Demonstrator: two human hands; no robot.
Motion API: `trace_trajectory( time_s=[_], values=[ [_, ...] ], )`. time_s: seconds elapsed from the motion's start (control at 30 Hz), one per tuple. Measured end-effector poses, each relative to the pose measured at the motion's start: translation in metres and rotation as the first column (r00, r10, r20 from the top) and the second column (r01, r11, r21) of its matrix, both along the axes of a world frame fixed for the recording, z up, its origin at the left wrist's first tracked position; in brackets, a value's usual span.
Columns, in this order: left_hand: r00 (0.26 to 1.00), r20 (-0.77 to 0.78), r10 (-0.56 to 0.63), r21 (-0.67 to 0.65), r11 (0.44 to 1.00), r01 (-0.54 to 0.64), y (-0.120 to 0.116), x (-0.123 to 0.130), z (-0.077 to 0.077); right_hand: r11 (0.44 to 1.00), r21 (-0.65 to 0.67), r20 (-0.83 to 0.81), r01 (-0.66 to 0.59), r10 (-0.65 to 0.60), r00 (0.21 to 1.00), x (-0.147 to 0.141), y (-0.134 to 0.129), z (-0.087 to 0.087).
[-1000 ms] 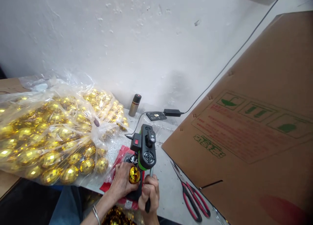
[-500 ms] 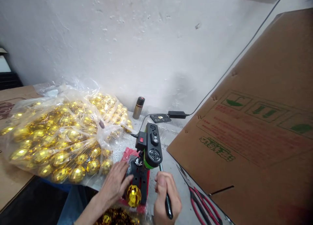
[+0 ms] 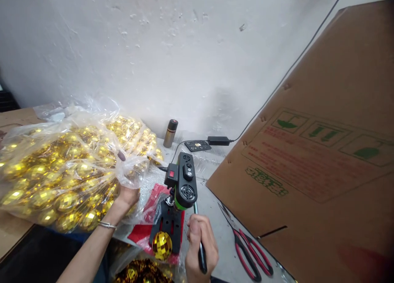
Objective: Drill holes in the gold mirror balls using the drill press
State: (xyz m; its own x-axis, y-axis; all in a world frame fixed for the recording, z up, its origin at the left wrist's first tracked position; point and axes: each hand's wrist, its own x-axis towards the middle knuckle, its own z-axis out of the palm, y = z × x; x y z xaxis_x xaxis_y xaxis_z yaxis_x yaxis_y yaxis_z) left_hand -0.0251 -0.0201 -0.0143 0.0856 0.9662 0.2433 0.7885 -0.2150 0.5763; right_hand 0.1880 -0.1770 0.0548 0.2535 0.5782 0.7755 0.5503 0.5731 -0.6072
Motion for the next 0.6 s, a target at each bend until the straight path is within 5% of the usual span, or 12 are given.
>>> trace_trajectory(
  time_s=[0.13, 0.23, 0.3, 0.43, 0.6],
  values=[
    [0.995, 0.028, -0.094, -0.15, 0.984, 0.097, -0.011, 0.009, 0.012, 1.0, 0.003, 0.002, 0.012, -0.012, 1.0, -0.002, -0.001, 0.006],
    [0.949, 0.279, -0.146, -0.251, 0.943, 0.218, -0.026, 0.018, 0.021, 1.0, 0.017, 0.03, 0.017, -0.017, 0.999, -0.003, 0.0, 0.011],
    [0.854, 0.502, -0.136, -0.269, 0.914, 0.304, -0.036, 0.024, 0.024, 1.0, 0.022, 0.036, 0.022, -0.023, 0.999, -0.003, 0.0, 0.012],
    [0.684, 0.729, -0.019, -0.325, 0.87, 0.371, -0.055, 0.039, 0.012, 0.999, 0.021, 0.04, 0.033, -0.034, 0.999, -0.003, -0.002, 0.011],
    [0.76, 0.646, 0.076, -0.41, 0.874, 0.262, -0.072, 0.056, -0.012, 1.0, 0.003, 0.064, -0.002, 0.002, 0.998, 0.001, -0.003, 0.004]
  ],
)
